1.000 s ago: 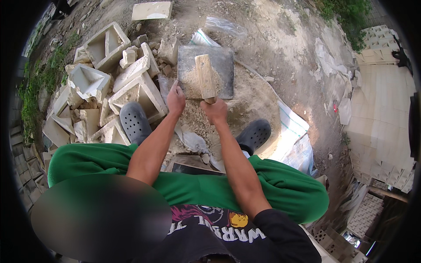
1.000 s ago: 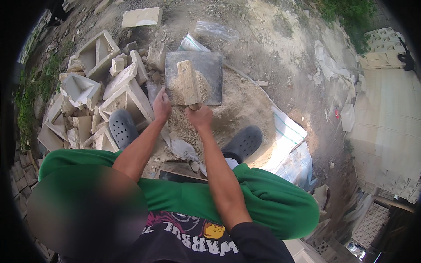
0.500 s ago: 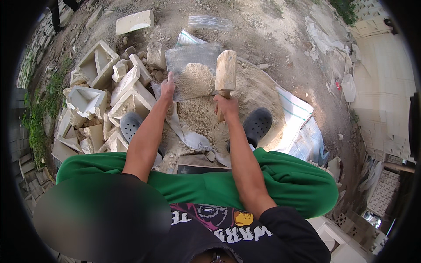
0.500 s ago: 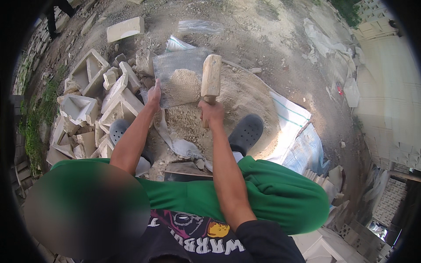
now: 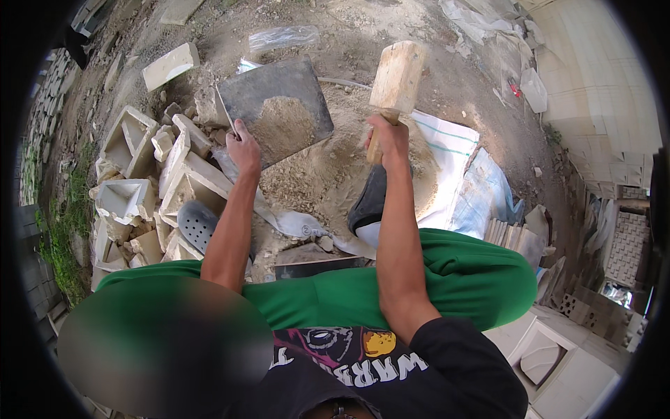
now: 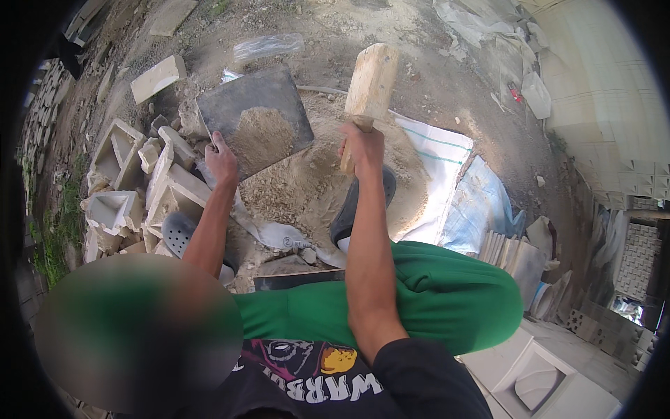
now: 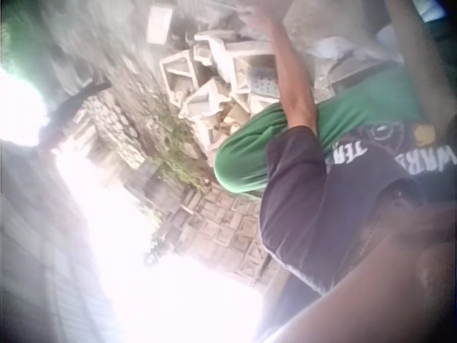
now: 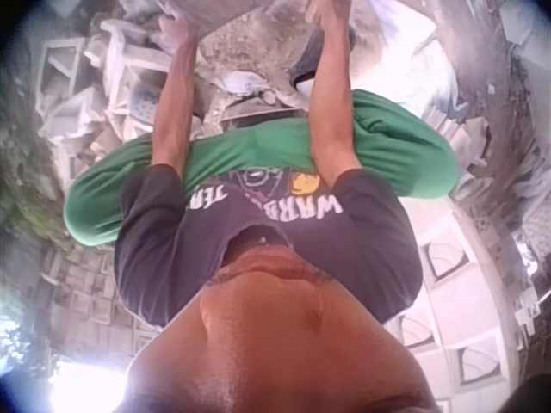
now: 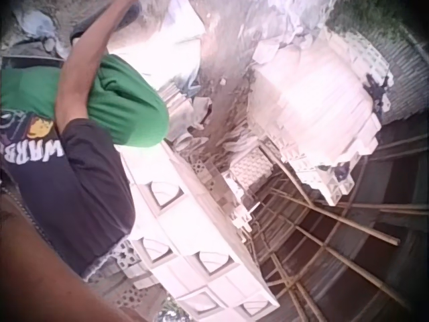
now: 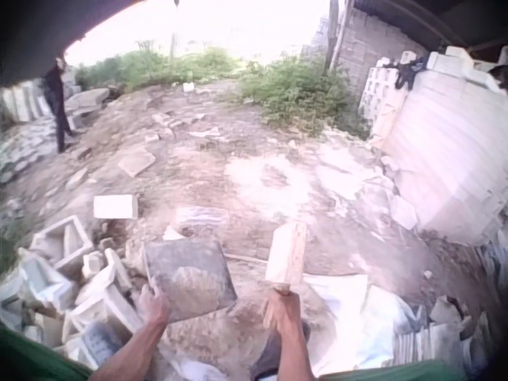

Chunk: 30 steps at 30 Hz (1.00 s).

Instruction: The person sits on the ground and uses a wooden mallet to repeatedly strike a small stone fragment placed on a larger flat stone. The person breaks the stone into smaller pieces and dust, occasionally adjusting the fragment's position.

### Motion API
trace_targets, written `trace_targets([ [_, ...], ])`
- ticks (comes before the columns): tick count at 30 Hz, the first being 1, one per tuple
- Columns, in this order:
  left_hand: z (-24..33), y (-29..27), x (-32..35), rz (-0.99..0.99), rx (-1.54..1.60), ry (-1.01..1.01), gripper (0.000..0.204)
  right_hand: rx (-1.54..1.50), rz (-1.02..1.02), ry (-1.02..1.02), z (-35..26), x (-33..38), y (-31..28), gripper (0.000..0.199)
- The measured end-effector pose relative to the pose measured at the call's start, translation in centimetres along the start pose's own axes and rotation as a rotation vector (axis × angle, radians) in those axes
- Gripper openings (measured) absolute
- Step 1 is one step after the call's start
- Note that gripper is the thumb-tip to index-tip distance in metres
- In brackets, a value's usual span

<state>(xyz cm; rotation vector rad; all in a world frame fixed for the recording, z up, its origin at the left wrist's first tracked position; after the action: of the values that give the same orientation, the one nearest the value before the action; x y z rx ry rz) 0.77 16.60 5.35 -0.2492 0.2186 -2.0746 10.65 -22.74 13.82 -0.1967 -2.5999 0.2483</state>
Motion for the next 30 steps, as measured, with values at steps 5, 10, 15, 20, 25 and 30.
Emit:
trace_targets([
  [5, 2.8, 1.8, 2.8, 0.043, 0.111, 0.101, 0.052, -0.042, -0.010, 0.011, 0.1, 0.2, -0.5, 0.026],
  [10, 6.8, 6.0, 6.4, -0.087, 0.230, 0.288, 0.037, 0.023, -0.032, -0.081, 0.0, -0.2, -0.6, 0.020],
  [15, 8.5, 9.6, 11.2, -0.198, 0.300, 0.288, 0.029, 0.142, -0.069, -0.166, -0.7, 0.9, 0.1, 0.016],
  [20, 9.0, 10.0, 12.0, -0.215, 0.260, 0.294, 0.030, 0.153, -0.060, -0.166, -0.5, 0.6, -0.9, 0.022],
  [25, 9.7, 8.8, 10.1, -0.152, 0.309, 0.335, 0.034, 0.021, 0.022, -0.128, -0.1, 0.2, -2.5, 0.021],
  [30, 6.3, 6.2, 2.9, -0.033, 0.279, 0.207, 0.041, -0.063, 0.051, -0.048, 0.7, -0.1, -2.7, 0.022],
])
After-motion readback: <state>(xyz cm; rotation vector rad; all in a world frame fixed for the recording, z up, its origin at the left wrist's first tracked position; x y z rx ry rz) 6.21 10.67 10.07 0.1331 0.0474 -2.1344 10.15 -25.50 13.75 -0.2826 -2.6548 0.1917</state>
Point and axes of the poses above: each hand's wrist, its own x-axis away from the middle knuckle, its own y-axis out of the palm, z = x × y, the point moved 10 cm from there along -x, towards the middle knuckle, and after that the axes turned 7 degrees about x, right-handed, at the moved point
